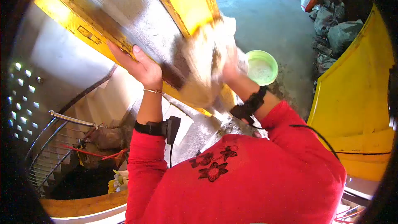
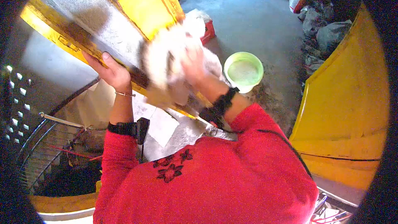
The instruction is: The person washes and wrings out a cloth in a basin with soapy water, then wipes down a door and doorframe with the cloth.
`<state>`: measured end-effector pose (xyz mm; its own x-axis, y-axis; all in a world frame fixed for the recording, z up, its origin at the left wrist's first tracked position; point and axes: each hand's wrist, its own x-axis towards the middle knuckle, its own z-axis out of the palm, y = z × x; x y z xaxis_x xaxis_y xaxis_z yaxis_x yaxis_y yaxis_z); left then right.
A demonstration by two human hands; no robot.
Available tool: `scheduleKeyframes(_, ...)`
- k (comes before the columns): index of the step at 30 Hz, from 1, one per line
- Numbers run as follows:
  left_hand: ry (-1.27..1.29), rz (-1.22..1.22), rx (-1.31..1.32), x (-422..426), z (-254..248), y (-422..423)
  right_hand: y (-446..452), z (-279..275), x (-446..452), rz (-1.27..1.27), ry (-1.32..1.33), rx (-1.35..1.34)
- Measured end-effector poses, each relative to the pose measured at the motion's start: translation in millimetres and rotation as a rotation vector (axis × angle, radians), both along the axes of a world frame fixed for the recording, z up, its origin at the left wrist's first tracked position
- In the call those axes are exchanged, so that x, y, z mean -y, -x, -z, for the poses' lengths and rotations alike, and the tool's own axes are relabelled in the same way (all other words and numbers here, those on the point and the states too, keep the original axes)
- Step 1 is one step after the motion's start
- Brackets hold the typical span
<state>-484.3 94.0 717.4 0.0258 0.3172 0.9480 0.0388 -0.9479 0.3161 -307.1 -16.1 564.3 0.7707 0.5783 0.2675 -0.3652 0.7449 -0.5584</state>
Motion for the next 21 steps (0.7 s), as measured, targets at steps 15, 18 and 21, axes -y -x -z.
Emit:
scheduleKeyframes(15, -0.044, 0.064, 0.036, -1, 0, -2, 20, -147, 24, 1.030, 0.345, 1.318)
scheduleKeyframes(18, -0.028, 0.053, 0.014, 1, 0, 0, 17, -161, 17, 0.942, 0.318, 1.209)
scheduleKeyframes(21, -0.021, -0.010, -0.007, 1, 2, 0, 2, -66, -1, 0.729, 0.563, 1.095)
